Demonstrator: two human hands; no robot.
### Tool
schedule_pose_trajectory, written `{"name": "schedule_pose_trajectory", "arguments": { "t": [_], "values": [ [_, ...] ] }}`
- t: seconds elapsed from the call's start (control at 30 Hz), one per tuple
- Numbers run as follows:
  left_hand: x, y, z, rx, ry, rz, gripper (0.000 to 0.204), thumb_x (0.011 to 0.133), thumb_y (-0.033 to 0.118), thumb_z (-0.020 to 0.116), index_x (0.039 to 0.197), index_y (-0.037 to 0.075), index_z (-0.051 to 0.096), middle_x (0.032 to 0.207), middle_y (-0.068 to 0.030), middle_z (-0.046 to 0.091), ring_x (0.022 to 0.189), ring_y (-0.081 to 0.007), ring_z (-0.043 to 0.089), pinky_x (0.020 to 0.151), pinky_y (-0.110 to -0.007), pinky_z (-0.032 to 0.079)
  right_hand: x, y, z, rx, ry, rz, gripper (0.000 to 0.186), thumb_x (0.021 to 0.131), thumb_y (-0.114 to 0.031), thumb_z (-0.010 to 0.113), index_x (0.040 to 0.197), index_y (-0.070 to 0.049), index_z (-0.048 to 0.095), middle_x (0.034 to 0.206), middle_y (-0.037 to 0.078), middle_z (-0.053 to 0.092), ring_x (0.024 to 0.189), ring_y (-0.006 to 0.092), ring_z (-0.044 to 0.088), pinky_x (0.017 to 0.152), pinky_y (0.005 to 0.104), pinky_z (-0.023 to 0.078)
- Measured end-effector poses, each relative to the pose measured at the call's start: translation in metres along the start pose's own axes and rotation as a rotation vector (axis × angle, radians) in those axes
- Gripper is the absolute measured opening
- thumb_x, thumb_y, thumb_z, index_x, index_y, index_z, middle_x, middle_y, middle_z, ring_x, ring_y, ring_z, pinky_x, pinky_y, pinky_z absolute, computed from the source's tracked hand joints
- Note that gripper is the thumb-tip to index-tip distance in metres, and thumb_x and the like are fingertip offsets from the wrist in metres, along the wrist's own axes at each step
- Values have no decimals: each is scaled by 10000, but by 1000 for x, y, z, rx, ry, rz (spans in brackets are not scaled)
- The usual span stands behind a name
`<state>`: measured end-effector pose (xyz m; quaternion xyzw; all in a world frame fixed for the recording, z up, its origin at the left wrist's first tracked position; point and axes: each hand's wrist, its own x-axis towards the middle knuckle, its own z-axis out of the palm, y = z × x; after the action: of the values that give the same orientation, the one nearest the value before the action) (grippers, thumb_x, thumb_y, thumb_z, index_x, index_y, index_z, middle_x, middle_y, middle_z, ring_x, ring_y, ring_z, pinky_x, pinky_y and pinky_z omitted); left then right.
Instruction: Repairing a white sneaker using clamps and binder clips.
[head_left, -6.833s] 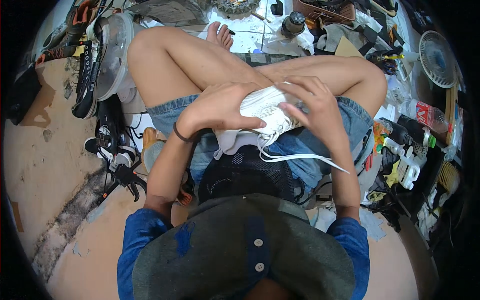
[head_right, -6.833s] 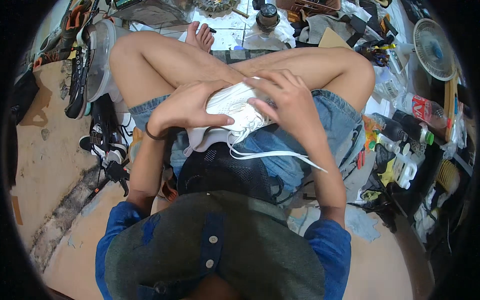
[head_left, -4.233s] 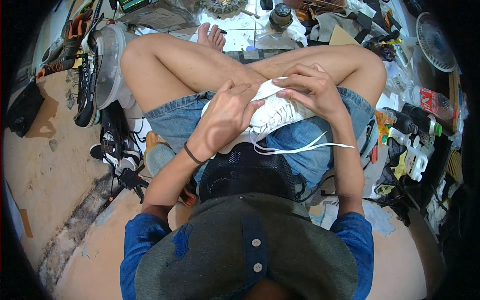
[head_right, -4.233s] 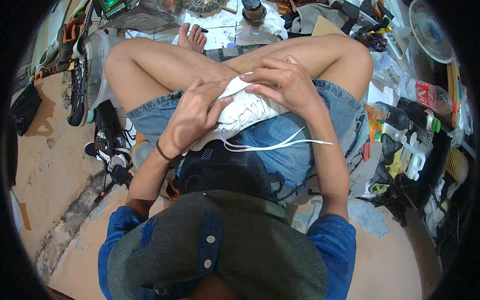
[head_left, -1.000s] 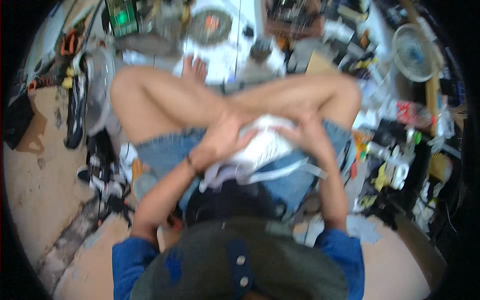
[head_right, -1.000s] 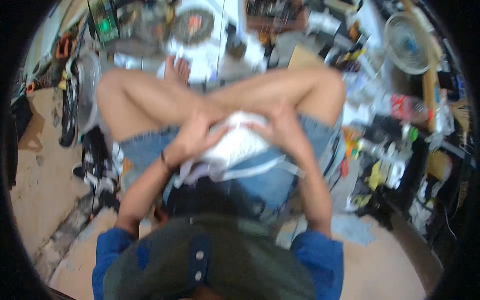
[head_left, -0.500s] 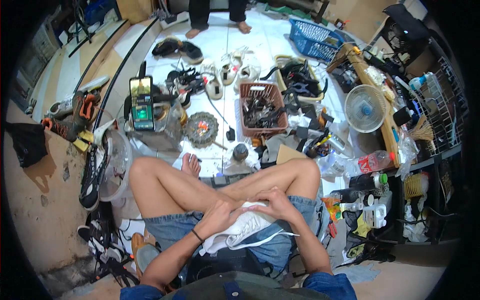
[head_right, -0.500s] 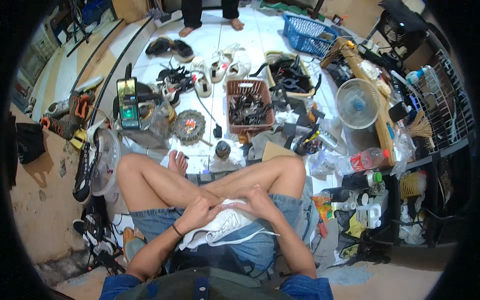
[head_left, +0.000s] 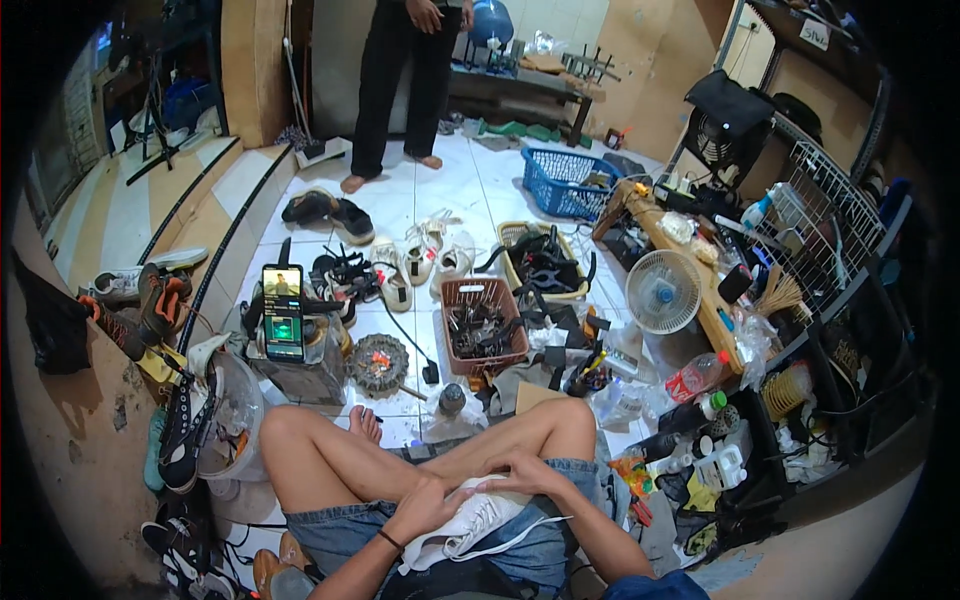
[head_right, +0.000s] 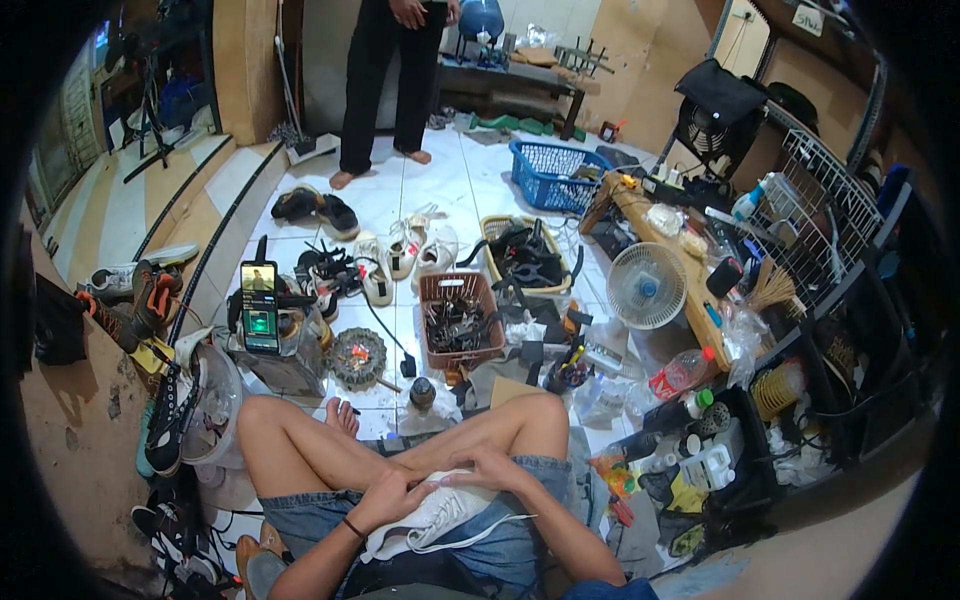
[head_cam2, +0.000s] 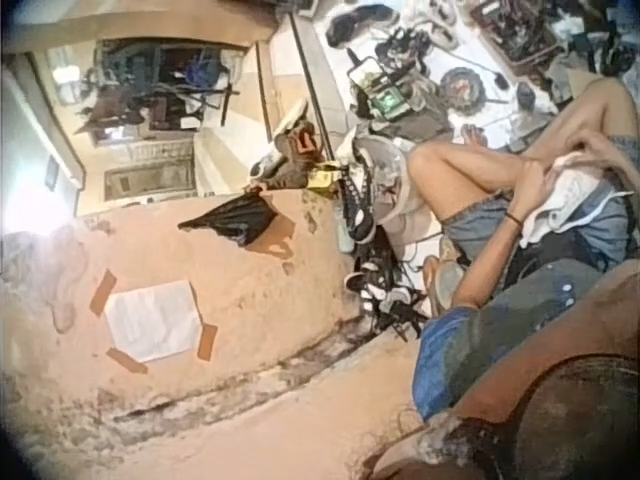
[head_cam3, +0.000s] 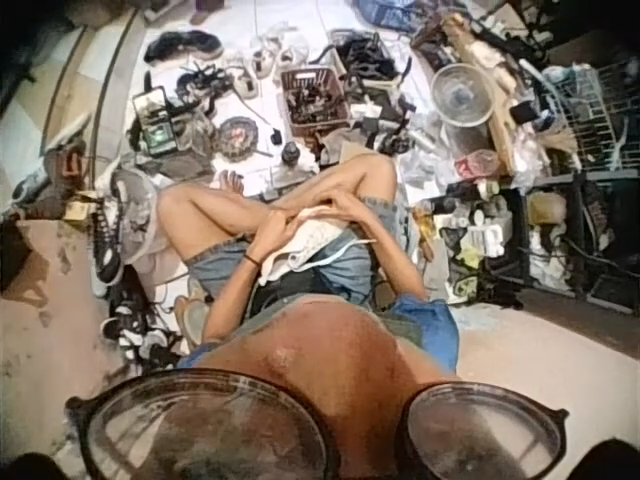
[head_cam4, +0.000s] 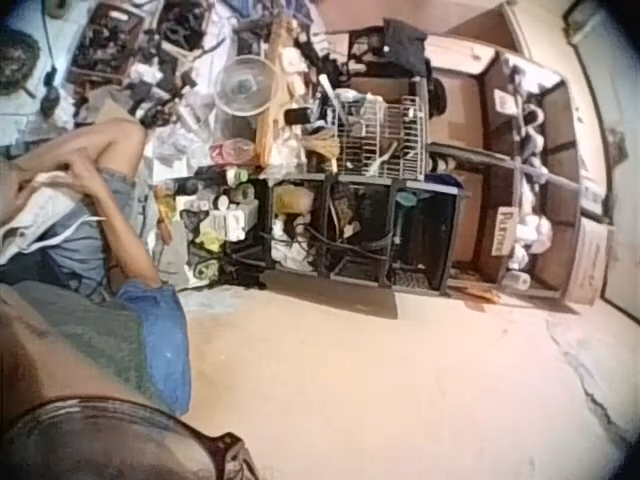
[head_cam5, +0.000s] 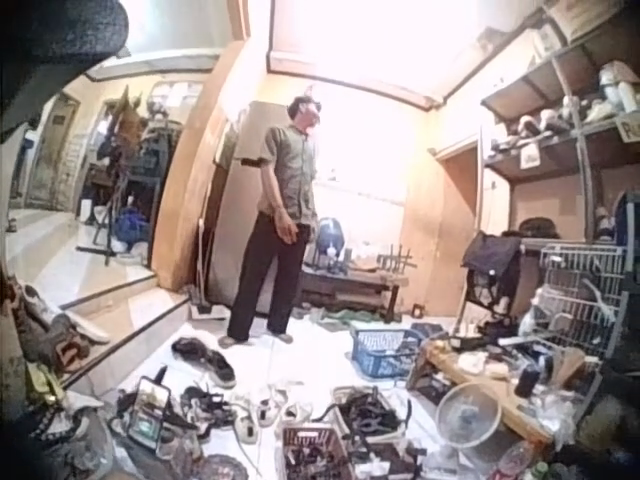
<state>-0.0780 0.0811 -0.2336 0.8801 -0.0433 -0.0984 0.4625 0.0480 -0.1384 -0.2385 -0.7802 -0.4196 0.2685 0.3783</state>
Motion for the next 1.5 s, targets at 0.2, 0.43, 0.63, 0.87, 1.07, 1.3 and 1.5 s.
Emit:
{"name": "schedule_pose_trajectory", "arguments": {
  "t": [0.2,0.43,0.63,0.87,1.07,1.3,1.5],
  "values": [
    [1,-9,6,-14,85,55,325,942,307,651,1147,68,731,824,-245,694,732,-395,686,683,-450,526,2,-10,-5,1,-38,36,388,879,-321,788,1088,1,738,1016,122,757,947,213,701,864,340,531],
    [6,-16,12,109,34,-8,320,953,301,633,1133,52,724,839,-250,696,773,-425,681,701,-472,528,-3,-10,-3,2,18,48,394,879,-317,788,1120,-9,739,1039,109,758,977,200,697,887,330,527],
    [-1,-17,15,-76,129,37,440,971,421,594,984,10,750,844,-306,669,829,-497,650,750,-557,510,-1,-15,0,41,-35,104,373,890,-295,784,1141,-23,738,1037,91,757,968,171,688,897,322,526],
    [6,-30,20,-43,78,-39,481,960,456,604,955,-2,751,830,-323,665,821,-499,659,713,-559,530,3,-11,-4,77,-71,150,352,898,-269,779,1135,-12,736,1023,84,757,943,149,680,863,312,525],
    [14,-30,13,-88,96,1,498,940,487,618,969,9,755,805,-310,669,787,-479,670,698,-548,535,11,-23,-9,55,-40,110,350,909,-291,763,1088,8,729,952,76,741,896,130,654,830,306,513],
    [10,-15,-7,-109,44,-14,505,898,532,650,1062,68,765,826,-267,701,784,-433,696,704,-517,554,13,-9,-6,159,-58,185,307,923,-251,747,1073,17,732,985,72,739,940,135,649,868,310,512],
    [7,-10,-22,-76,-24,-21,504,866,494,708,1171,93,735,922,-231,725,886,-404,708,773,-477,559,20,-10,-7,227,-94,190,275,914,-208,757,1065,20,731,1009,77,743,962,146,657,902,305,511]
  ]
}}
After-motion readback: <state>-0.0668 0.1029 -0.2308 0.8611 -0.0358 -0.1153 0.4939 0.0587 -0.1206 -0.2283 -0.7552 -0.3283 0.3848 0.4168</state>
